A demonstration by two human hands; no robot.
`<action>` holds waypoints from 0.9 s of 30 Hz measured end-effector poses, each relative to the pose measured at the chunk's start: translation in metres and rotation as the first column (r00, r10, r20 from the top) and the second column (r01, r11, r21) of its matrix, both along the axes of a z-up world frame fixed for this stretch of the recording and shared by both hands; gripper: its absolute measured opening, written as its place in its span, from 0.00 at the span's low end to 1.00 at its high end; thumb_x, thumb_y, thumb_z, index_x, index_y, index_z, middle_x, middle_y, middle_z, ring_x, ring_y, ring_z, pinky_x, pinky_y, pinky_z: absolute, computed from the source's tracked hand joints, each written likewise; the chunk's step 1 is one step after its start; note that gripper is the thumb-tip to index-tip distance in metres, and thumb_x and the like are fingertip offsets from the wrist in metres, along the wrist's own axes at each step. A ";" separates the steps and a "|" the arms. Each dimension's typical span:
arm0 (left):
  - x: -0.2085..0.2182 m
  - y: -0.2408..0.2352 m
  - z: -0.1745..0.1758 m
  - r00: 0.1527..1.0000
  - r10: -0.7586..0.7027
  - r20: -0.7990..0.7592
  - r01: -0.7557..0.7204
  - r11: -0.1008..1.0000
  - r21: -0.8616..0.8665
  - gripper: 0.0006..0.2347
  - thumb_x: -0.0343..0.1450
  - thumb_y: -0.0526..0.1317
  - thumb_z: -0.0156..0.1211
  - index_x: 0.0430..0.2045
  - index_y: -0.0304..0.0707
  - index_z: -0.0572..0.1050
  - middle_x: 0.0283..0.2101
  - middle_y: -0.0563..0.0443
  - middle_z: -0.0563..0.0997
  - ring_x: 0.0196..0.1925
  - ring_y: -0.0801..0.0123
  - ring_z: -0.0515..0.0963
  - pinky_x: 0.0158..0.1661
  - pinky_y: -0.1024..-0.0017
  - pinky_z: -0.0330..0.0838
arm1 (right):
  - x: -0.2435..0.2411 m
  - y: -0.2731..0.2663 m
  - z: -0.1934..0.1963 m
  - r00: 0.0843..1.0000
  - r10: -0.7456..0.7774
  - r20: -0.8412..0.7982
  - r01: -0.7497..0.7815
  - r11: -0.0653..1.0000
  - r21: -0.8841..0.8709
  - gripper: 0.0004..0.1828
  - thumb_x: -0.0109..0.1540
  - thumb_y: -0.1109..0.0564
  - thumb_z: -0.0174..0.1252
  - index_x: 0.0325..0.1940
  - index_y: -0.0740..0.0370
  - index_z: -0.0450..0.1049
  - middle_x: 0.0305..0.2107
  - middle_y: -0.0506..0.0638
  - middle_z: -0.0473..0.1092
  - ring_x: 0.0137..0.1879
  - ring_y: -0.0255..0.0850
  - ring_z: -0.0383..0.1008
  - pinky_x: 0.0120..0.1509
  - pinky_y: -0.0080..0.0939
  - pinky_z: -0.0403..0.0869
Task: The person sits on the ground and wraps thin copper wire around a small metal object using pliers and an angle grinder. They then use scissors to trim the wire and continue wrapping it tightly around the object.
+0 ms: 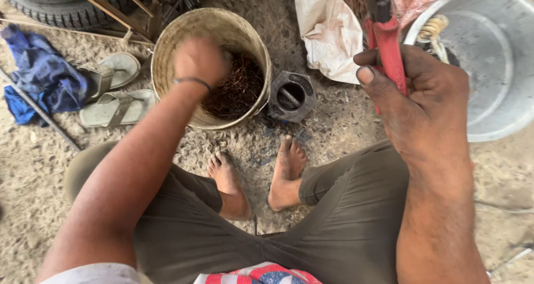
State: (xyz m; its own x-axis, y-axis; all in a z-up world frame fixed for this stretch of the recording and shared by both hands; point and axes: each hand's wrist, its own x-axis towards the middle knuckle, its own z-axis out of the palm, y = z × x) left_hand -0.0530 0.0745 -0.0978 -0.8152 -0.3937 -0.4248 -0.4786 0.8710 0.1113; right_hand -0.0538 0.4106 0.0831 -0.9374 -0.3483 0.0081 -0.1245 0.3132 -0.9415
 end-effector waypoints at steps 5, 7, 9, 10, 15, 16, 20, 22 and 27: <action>-0.015 -0.035 -0.041 0.926 -0.037 -0.376 0.013 0.998 -0.067 0.29 0.59 0.46 0.74 0.50 0.29 0.71 0.46 0.30 0.79 0.50 0.38 0.78 0.45 0.49 0.76 | 0.001 -0.004 0.003 0.999 0.003 -0.036 -0.002 1.000 0.031 0.10 0.68 0.59 0.66 0.52 0.66 0.80 0.27 0.42 0.71 0.31 0.27 0.67 0.33 0.30 0.65; -0.008 -0.028 -0.066 0.857 -0.107 -0.505 0.226 0.957 0.181 0.29 0.66 0.48 0.74 0.55 0.29 0.69 0.51 0.28 0.78 0.54 0.37 0.76 0.54 0.49 0.71 | 0.002 -0.007 0.006 0.996 -0.005 -0.090 0.014 0.995 0.101 0.11 0.67 0.59 0.65 0.52 0.65 0.79 0.30 0.41 0.73 0.34 0.28 0.70 0.37 0.31 0.69; -0.004 -0.016 -0.087 0.954 -0.207 -0.217 0.273 0.900 0.340 0.29 0.67 0.52 0.68 0.61 0.41 0.70 0.58 0.33 0.79 0.63 0.43 0.76 0.64 0.52 0.71 | 0.001 -0.011 0.005 0.989 0.044 -0.143 -0.025 0.991 0.133 0.12 0.67 0.56 0.67 0.49 0.66 0.78 0.29 0.44 0.72 0.34 0.32 0.69 0.38 0.35 0.69; -0.001 -0.009 -0.096 0.902 -0.349 -0.255 0.416 0.860 0.294 0.32 0.67 0.53 0.67 0.64 0.38 0.66 0.62 0.31 0.74 0.65 0.41 0.73 0.65 0.52 0.67 | 0.001 -0.015 0.004 0.984 0.065 -0.167 -0.040 0.988 0.150 0.12 0.66 0.55 0.68 0.47 0.67 0.78 0.29 0.46 0.71 0.35 0.34 0.69 0.39 0.37 0.69; 0.009 0.012 -0.128 0.800 -0.549 0.241 0.496 0.832 0.247 0.38 0.66 0.56 0.64 0.72 0.58 0.53 0.78 0.52 0.44 0.79 0.55 0.46 0.70 0.38 0.49 | 0.009 -0.036 -0.009 0.977 0.188 -0.098 -0.152 0.942 0.298 0.18 0.65 0.46 0.65 0.52 0.61 0.78 0.33 0.49 0.70 0.33 0.38 0.71 0.37 0.41 0.72; 0.011 0.011 -0.131 0.781 -0.526 0.336 0.484 0.850 0.207 0.39 0.66 0.57 0.63 0.73 0.65 0.51 0.79 0.58 0.39 0.81 0.59 0.39 0.70 0.33 0.43 | 0.011 -0.041 -0.010 0.968 0.212 -0.131 -0.163 0.938 0.306 0.18 0.65 0.45 0.65 0.51 0.61 0.77 0.33 0.49 0.70 0.34 0.38 0.71 0.38 0.42 0.72; 0.006 0.015 -0.129 0.775 -0.539 0.330 0.512 0.842 0.172 0.34 0.70 0.55 0.59 0.73 0.66 0.52 0.80 0.61 0.38 0.81 0.63 0.35 0.69 0.28 0.36 | 0.015 -0.057 -0.005 0.941 0.265 -0.209 -0.193 0.930 0.312 0.19 0.66 0.45 0.63 0.51 0.61 0.76 0.36 0.50 0.69 0.36 0.40 0.70 0.40 0.45 0.72; 0.007 0.017 -0.118 0.791 -0.548 0.274 0.516 0.837 0.185 0.33 0.71 0.53 0.58 0.74 0.62 0.53 0.80 0.58 0.45 0.79 0.60 0.40 0.67 0.30 0.40 | 0.016 -0.059 -0.002 0.943 0.259 -0.209 -0.186 0.932 0.312 0.18 0.66 0.45 0.63 0.49 0.62 0.76 0.35 0.51 0.69 0.36 0.41 0.71 0.40 0.46 0.71; 0.002 0.012 -0.065 0.868 -0.451 0.209 0.402 0.884 0.237 0.21 0.71 0.49 0.65 0.59 0.48 0.73 0.61 0.44 0.75 0.63 0.50 0.74 0.64 0.52 0.67 | 0.017 -0.056 -0.005 0.967 0.192 -0.170 -0.142 0.953 0.269 0.19 0.65 0.44 0.62 0.50 0.59 0.75 0.32 0.49 0.68 0.34 0.40 0.71 0.39 0.45 0.73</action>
